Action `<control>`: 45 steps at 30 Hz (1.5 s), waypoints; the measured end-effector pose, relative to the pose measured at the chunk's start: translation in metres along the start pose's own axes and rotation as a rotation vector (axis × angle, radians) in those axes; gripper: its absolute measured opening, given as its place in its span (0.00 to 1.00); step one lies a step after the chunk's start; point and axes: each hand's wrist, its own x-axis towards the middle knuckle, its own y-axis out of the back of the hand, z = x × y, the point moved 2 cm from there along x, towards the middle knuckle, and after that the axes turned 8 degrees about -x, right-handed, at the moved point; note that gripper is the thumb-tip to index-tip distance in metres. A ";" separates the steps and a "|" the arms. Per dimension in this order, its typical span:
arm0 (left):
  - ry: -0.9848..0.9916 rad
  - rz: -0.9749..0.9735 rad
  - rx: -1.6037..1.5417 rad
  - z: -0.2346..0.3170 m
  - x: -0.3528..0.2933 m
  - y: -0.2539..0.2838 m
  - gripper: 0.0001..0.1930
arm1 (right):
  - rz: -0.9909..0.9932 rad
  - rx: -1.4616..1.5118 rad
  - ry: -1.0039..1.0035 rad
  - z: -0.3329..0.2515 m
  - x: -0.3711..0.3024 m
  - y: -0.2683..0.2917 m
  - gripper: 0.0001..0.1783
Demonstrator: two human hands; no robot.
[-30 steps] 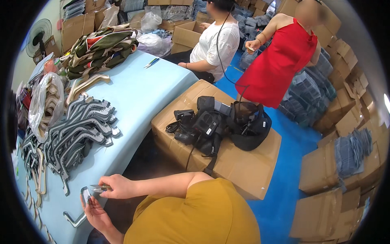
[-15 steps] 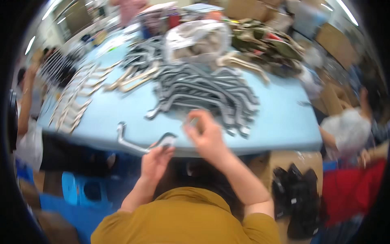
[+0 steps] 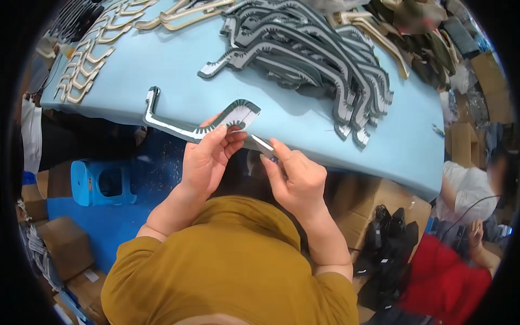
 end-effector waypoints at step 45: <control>0.076 0.017 0.013 -0.023 -0.010 0.003 0.16 | -0.174 0.759 -0.539 0.022 0.012 -0.027 0.12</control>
